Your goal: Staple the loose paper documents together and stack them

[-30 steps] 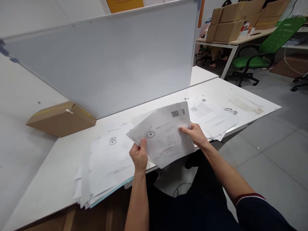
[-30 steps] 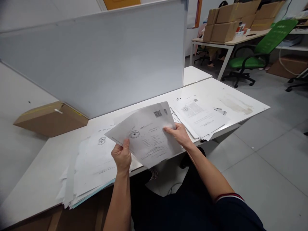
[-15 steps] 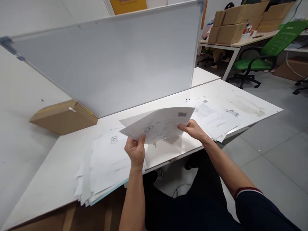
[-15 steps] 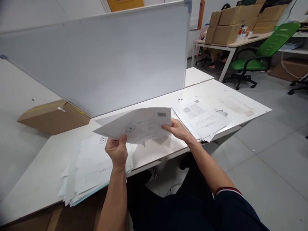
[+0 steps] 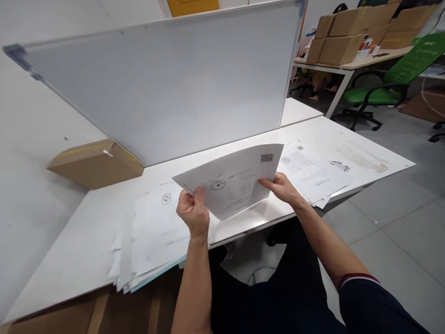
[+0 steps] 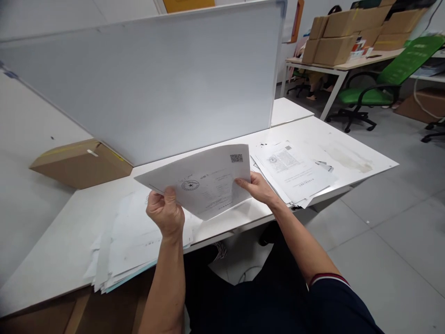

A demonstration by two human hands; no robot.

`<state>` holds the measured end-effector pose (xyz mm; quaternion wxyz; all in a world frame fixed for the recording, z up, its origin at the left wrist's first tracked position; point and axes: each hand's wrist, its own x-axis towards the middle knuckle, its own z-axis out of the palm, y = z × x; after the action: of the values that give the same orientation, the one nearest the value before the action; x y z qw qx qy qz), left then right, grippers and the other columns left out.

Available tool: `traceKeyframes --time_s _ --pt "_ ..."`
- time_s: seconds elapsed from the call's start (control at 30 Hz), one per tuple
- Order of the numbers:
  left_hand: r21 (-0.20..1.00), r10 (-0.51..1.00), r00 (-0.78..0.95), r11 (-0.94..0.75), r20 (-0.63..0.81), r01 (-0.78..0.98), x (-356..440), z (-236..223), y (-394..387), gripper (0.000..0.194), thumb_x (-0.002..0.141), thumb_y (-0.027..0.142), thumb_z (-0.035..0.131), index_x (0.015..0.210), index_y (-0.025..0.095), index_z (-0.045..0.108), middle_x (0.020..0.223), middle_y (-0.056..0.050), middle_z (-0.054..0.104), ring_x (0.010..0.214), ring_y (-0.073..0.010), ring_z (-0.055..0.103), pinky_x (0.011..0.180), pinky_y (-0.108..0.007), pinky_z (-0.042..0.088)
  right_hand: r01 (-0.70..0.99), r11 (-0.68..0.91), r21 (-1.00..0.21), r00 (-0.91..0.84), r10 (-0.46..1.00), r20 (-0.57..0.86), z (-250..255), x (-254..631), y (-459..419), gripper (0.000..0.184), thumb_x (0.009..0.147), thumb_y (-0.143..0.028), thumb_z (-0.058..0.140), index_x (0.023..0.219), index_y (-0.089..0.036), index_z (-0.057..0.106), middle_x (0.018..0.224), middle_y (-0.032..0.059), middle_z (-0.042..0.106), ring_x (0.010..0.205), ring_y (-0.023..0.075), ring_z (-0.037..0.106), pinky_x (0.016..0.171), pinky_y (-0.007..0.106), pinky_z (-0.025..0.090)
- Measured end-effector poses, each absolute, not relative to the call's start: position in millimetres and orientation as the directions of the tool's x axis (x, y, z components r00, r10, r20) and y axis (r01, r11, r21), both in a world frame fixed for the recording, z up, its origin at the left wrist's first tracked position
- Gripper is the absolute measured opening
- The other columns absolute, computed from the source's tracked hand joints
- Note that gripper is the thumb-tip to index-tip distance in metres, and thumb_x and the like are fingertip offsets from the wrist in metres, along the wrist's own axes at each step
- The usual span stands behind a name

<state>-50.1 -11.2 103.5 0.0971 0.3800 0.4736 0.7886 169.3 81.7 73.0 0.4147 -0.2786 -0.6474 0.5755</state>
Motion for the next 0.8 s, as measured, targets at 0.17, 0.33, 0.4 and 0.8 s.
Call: traceKeyframes --time_s 0.17,0.33,0.4,0.8 --pt "0.869 0.642 -0.641 -0.487 0.421 0.083 -51 100 -11 0.023 0.072 0.035 0.07 0.082 0.016 0.061 0.08 -0.001 0.067 0.077 -0.0127 0.063 0.076 -0.029 0.051 -0.081 0.125 -0.989 -0.538 0.83 0.149 63 168 80 0.038 0.076 -0.041 0.066 0.108 -0.021 0.068 0.107 0.0059 0.069 0.101 0.0254 0.063 0.087 0.042 0.05" --pt "0.797 0.518 -0.716 -0.598 0.468 0.088 -51 104 -8 0.022 0.072 0.035 0.069 0.079 0.017 0.059 0.078 -0.001 0.066 0.082 -0.0151 0.063 0.083 -0.034 0.05 0.083 0.211 -0.974 -0.544 0.829 0.133 70 171 82 0.033 0.074 -0.042 0.066 0.093 -0.016 0.071 0.098 0.0063 0.071 0.095 0.0259 0.063 0.08 0.038 0.05" --pt "0.79 0.531 -0.708 -0.61 0.465 0.062 -58 102 -9 0.025 0.072 0.036 0.07 0.083 0.017 0.058 0.084 -0.002 0.067 0.088 -0.0168 0.064 0.088 -0.037 0.048 0.184 0.355 -0.917 -0.56 0.804 0.199 91 180 83 0.029 0.079 -0.042 0.06 0.087 -0.016 0.071 0.088 0.0045 0.071 0.086 0.0233 0.064 0.073 0.033 0.05" --pt "0.911 0.868 -0.44 -0.032 0.229 0.41 -82 54 -46 0.038 0.069 0.034 0.07 0.102 0.019 0.062 0.107 -0.008 0.065 0.105 -0.0233 0.059 0.093 -0.037 0.044 0.744 0.668 -0.014 -0.668 0.744 -0.036 201 188 65 0.023 0.085 -0.02 0.04 0.076 -0.021 0.061 0.068 0.0042 0.061 0.064 0.0162 0.052 0.055 0.026 0.027"
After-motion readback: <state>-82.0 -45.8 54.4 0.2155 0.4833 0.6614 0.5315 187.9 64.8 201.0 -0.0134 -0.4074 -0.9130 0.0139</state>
